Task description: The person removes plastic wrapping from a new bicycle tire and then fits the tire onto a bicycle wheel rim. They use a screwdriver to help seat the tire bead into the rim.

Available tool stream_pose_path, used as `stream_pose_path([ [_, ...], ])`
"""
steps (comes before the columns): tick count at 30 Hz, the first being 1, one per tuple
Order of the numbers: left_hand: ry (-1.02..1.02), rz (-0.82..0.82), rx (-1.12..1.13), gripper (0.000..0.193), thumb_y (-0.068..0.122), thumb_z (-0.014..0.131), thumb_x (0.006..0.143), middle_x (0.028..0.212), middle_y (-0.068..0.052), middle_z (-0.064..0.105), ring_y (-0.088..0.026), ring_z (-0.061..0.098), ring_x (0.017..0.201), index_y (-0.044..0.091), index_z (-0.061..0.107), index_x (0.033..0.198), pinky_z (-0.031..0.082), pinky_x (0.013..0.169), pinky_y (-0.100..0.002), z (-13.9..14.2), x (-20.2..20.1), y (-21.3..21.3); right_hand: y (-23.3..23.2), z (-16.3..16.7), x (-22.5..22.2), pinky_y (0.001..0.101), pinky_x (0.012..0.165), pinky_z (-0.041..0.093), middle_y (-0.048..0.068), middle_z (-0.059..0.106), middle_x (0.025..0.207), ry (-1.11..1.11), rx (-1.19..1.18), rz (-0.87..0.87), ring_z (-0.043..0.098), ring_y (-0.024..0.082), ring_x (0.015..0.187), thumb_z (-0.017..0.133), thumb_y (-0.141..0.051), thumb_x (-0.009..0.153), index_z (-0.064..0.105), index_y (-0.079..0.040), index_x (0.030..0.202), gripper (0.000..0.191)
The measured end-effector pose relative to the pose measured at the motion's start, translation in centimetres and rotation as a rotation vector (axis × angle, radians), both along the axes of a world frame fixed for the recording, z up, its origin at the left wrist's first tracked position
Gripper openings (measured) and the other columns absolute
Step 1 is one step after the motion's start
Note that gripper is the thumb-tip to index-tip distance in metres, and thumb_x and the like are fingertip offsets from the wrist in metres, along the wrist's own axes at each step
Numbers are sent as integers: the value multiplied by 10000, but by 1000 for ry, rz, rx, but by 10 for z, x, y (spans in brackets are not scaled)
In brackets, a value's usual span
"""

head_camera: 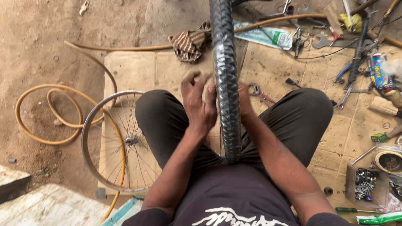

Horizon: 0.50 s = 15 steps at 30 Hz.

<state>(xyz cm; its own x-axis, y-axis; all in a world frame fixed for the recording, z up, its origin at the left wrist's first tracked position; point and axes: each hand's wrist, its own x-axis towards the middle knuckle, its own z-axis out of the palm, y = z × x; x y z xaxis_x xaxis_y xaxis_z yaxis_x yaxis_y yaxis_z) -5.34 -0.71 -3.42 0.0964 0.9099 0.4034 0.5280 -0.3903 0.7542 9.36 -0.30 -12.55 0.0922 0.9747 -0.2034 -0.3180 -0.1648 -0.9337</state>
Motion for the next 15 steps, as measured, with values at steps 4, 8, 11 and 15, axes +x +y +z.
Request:
stream_pose_path([
  [4,-267,-211,-583,598,376,546,1050,1240,-172,591,-263,625,1102,46,405,1528,579,912,-435,-16,-6,11,-8,37,9,341,715,569,61,705,914,61,95,69,625,158,771,694,-145,1011,722,-54,964,106],
  [8,-929,-222,-962,614,329,540,1002,1115,-186,634,-268,659,960,57,374,1526,609,815,-431,-32,-2,18,-11,71,4,326,705,571,36,680,903,-444,179,410,673,179,793,750,-130,917,696,-74,971,95],
  [11,-1105,-343,-1011,591,222,603,1088,1243,-190,654,-237,671,1128,-147,456,1526,580,991,-367,-45,0,21,-15,85,-4,377,753,537,81,688,949,-791,582,204,666,252,861,804,-117,817,738,-46,946,162],
  [15,-1062,-188,-821,514,270,565,1081,1192,-236,686,-263,687,1059,-146,548,1383,599,925,-368,-55,7,22,-17,87,-5,371,729,565,90,682,982,-928,646,136,687,236,856,762,-98,880,712,-54,912,73],
])
